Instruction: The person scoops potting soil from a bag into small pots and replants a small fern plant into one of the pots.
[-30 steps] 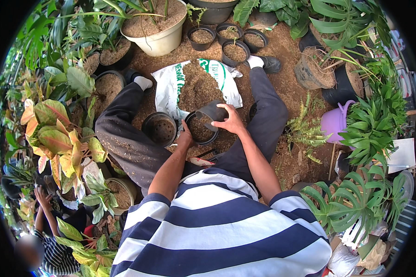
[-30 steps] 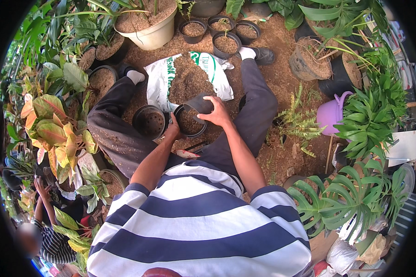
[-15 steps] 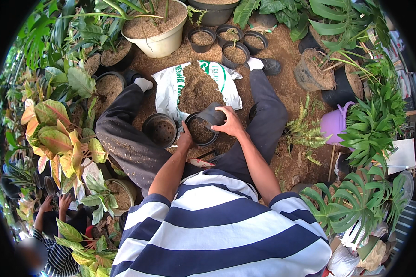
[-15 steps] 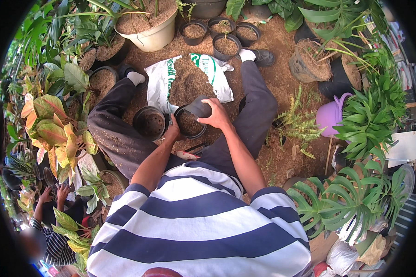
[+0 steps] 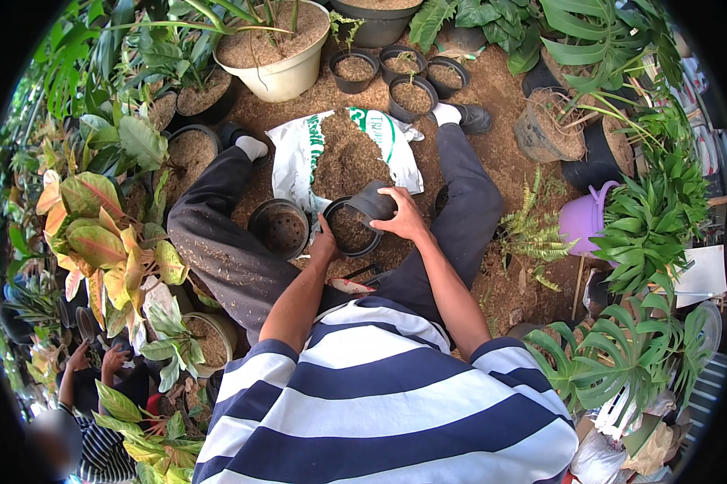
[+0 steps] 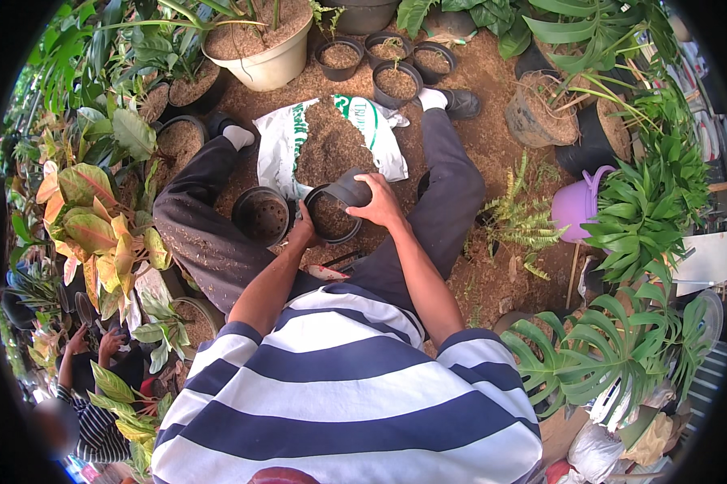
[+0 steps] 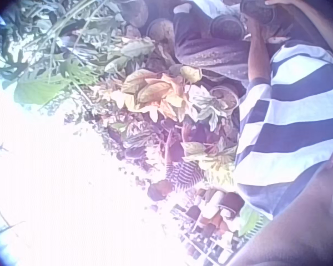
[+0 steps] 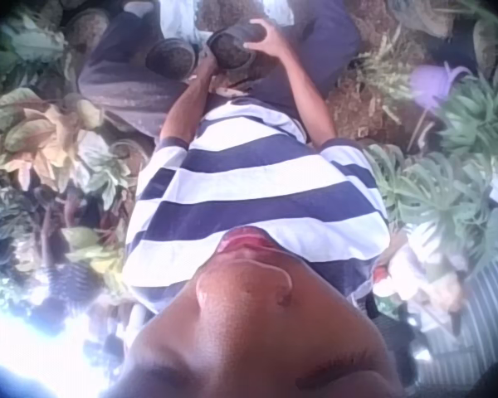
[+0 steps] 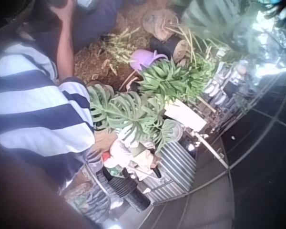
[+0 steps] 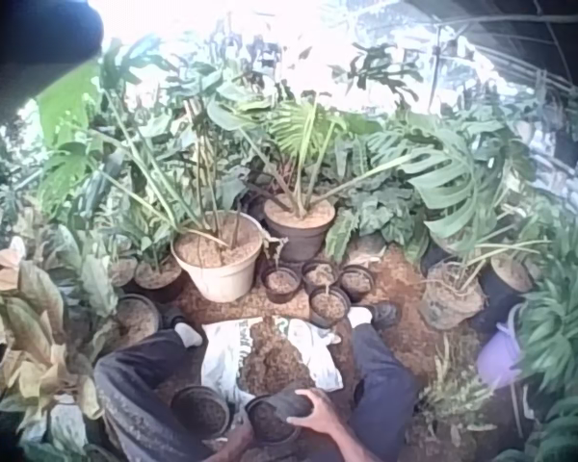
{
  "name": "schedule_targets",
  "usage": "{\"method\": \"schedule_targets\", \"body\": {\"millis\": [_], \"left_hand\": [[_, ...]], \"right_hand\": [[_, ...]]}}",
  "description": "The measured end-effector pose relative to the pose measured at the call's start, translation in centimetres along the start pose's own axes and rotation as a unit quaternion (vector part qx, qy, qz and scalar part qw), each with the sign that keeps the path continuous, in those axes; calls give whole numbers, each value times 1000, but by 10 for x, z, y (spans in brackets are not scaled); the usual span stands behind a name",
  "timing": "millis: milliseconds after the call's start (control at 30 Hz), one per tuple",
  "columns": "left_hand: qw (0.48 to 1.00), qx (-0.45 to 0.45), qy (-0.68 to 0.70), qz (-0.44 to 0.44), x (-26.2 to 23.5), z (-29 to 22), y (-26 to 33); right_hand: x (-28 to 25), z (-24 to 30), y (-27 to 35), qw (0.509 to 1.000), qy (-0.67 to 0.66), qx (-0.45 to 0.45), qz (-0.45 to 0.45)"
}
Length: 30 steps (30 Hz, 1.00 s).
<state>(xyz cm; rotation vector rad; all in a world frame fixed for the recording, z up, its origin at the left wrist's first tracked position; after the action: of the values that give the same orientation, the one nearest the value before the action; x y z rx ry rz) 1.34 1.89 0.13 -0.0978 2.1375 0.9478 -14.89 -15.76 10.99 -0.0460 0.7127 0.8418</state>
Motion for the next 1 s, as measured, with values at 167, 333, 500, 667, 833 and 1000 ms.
{"method": "schedule_targets", "body": {"millis": [167, 333, 500, 667, 833, 1000], "left_hand": [[1000, -2, 7, 5, 4, 7, -5], [1000, -7, -1, 8, -3, -2, 1], [999, -25, 11, 44, -4, -1, -2], [999, -26, 23, 42, -1, 2, -4], [999, -28, 20, 41, -7, -5, 2], [998, -35, 13, 51, -9, -8, 4]], "right_hand": [[1, 3, 0, 1000, -7, -9, 1], [1, -1, 0, 999, 22, -21, -12], [1, 0, 0, 1000, -7, -10, -9], [0, 5, 2, 1000, -24, -10, -7], [1, -2, 0, 1000, -4, -13, -11], [2, -2, -1, 1000, -16, -5, -10]]}}
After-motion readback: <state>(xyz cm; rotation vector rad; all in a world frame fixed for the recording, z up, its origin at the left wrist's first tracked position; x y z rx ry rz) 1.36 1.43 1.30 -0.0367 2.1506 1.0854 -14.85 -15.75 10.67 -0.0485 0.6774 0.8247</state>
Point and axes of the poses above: each hand's wrist, its own y-axis away from the middle knuckle, its own x-axis out of the palm, z = x × y, the point moved 2 cm from there along -y, towards the middle knuckle, and after that the axes turned 10 degrees about x, right-handed, at the moved point
